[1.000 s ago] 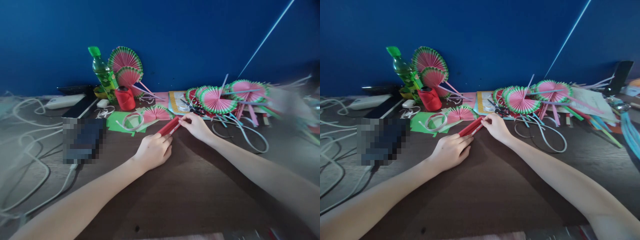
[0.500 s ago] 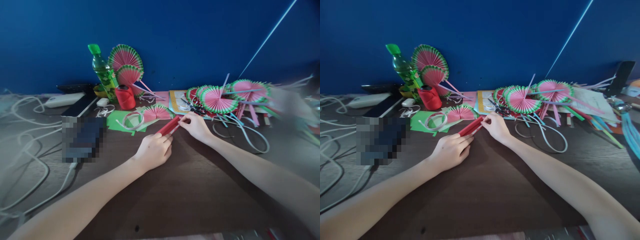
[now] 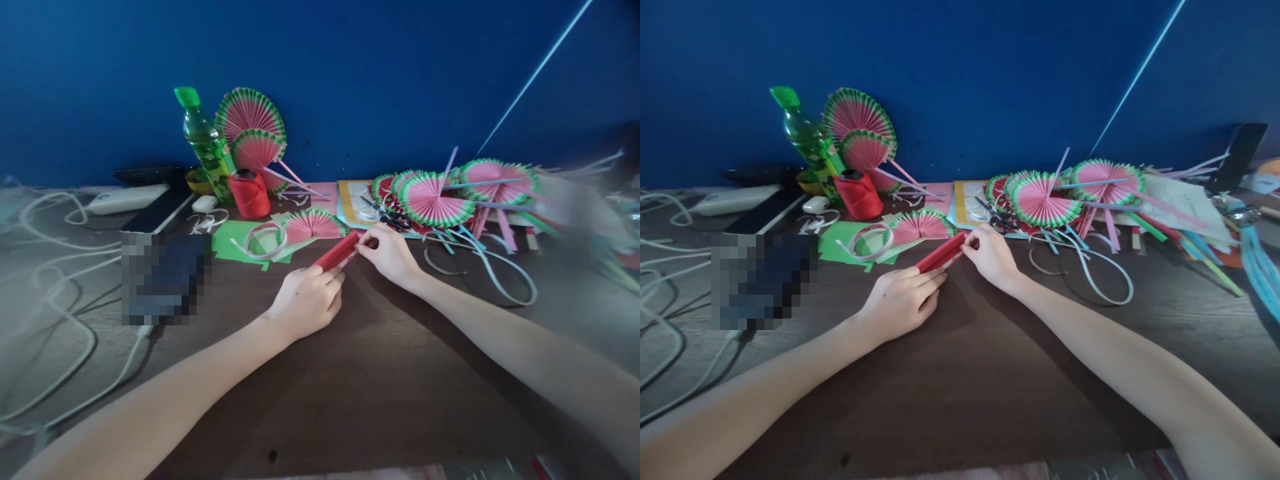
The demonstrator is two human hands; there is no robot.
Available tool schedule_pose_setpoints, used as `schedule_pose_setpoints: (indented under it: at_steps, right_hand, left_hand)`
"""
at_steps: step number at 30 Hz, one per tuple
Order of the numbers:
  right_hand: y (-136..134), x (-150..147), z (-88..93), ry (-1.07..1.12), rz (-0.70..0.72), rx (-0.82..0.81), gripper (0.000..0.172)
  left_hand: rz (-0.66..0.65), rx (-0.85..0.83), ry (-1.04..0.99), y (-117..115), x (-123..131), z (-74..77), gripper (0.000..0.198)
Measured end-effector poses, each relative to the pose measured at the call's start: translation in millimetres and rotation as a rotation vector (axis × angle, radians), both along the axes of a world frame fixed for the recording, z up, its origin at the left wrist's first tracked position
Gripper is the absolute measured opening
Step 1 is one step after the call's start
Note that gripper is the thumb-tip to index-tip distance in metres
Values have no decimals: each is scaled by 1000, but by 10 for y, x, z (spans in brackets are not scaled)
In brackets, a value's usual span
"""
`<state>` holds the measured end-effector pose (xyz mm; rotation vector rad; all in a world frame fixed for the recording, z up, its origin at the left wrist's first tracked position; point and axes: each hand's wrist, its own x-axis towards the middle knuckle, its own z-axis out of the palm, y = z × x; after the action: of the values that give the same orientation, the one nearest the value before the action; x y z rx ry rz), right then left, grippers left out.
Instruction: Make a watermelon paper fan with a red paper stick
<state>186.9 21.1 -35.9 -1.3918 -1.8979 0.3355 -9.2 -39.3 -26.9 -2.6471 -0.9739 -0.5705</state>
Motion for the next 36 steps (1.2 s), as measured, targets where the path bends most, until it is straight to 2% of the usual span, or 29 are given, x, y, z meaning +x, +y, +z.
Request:
schedule_pose_setpoints:
  at_steps: [10, 21, 24, 31, 36]
  right_hand:
    - [53, 27, -63, 92, -46, -10, 14]
    - [110, 103, -33, 31, -55, 57, 5]
    - [107, 123, -33, 51, -63, 32, 5]
    - [90, 113, -61, 22, -62, 133, 18]
    - [68, 84, -80, 86, 5, 84, 25]
  left_hand:
    - [-1, 10, -1, -1, 3, 10, 28]
    - [4, -17, -7, -8, 0, 21, 27]
    - [6, -3, 0, -1, -9, 17, 28]
    - [0, -21, 17, 4, -38, 9, 30]
    - [-31, -30, -11, 6, -38, -9, 29]
